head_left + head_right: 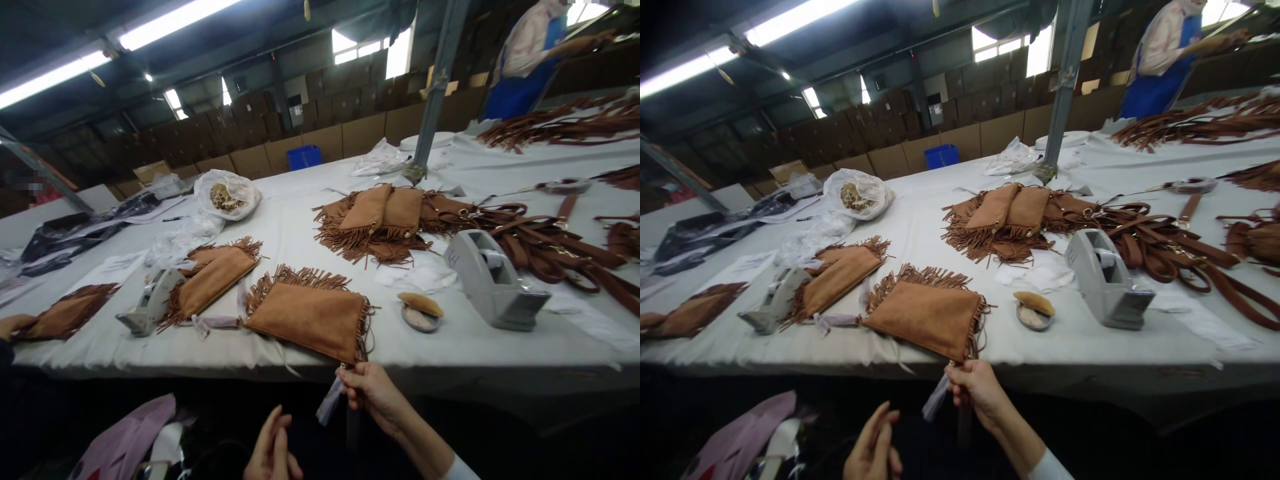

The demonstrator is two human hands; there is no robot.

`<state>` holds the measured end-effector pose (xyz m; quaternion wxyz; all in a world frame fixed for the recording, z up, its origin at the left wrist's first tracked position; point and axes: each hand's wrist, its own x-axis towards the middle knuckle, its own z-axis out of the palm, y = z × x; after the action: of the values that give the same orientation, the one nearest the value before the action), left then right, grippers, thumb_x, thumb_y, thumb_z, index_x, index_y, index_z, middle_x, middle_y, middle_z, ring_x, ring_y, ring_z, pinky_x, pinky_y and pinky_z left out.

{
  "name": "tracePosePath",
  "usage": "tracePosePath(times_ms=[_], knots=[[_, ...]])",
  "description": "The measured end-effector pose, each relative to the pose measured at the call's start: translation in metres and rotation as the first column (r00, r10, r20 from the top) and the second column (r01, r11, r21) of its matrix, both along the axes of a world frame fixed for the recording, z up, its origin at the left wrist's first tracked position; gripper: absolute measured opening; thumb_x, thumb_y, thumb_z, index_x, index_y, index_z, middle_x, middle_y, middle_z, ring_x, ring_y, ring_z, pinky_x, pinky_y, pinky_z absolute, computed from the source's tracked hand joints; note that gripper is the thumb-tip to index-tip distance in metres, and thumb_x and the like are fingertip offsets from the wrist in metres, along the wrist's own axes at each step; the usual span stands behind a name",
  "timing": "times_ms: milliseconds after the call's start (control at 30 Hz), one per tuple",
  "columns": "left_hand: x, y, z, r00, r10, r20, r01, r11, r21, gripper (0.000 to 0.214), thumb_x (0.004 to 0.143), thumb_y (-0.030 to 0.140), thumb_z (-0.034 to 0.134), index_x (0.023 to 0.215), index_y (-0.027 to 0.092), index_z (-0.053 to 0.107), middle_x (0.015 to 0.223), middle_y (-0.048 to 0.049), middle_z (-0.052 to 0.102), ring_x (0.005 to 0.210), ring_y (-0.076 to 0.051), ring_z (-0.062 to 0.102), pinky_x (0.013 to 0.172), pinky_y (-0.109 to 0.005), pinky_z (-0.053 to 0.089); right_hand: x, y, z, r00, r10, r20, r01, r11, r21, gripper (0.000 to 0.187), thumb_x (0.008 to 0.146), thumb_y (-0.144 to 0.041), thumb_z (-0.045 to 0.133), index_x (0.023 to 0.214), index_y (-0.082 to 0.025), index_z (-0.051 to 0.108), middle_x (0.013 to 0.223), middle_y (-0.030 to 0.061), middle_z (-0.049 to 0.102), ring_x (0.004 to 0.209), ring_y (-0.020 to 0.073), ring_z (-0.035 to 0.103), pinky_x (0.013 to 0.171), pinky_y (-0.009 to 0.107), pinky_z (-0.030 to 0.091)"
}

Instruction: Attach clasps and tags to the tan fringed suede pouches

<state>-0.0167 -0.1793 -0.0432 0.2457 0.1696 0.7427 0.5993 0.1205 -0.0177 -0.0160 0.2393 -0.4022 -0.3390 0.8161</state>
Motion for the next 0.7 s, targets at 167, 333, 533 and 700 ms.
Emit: tracePosePath(times_ms=[167,333,533,700], knots=[[0.007,0.051,0.049,0.895,-0.348,0.279,0.334,0.937,0.099,0.073,0.072,0.060,0.066,0.128,0.016,0.052,0.120,-0.0202,0.063,0.044,-0.010,0.060,0.037,-0.024,0.048,-0.001,-0.002,-0.001,1.000,0.017,0.012,-0.017,1.000,0.026,0.034,0.059,-0.040,0.081,0.064,-0.010,0.064,0.047,-0.0023,0.055,0.038,0.0034,0.040,0.038,0.017,0.033],[0.028,0.080,0.042,0.753,-0.611,0.246,0.619,0.784,0.050,0.052,0.076,0.061,0.061,0.080,0.009,0.066,0.064,-0.0053,0.066,0.050,-0.012,0.060,0.047,-0.020,0.046,0.004,-0.003,0.003,0.998,0.053,0.044,-0.057,0.992,0.112,0.036,0.062,-0.042,0.078,0.055,-0.010,0.062,0.042,-0.0034,0.050,0.035,0.0027,0.035,0.034,0.017,0.022],[0.026,0.082,0.026,0.762,-0.604,0.234,0.616,0.787,0.027,0.054,0.071,0.068,0.060,0.067,0.014,0.059,0.051,0.0042,0.052,0.035,-0.005,0.038,0.036,-0.018,0.026,0.010,-0.002,0.004,0.993,0.111,-0.044,-0.105,0.987,0.120,0.037,0.063,-0.044,0.080,0.062,-0.010,0.066,0.045,-0.0043,0.050,0.037,0.0029,0.036,0.035,0.016,0.024],[0.028,0.084,0.022,0.766,-0.591,0.252,0.603,0.797,0.038,0.053,0.071,0.067,0.060,0.068,0.014,0.057,0.051,0.0045,0.051,0.038,-0.005,0.035,0.037,-0.018,0.024,0.013,-0.001,-0.003,0.984,0.151,-0.094,-0.137,0.980,0.141,0.041,0.068,-0.050,0.075,0.067,-0.009,0.067,0.048,-0.0028,0.053,0.040,0.0040,0.039,0.039,0.017,0.030]])
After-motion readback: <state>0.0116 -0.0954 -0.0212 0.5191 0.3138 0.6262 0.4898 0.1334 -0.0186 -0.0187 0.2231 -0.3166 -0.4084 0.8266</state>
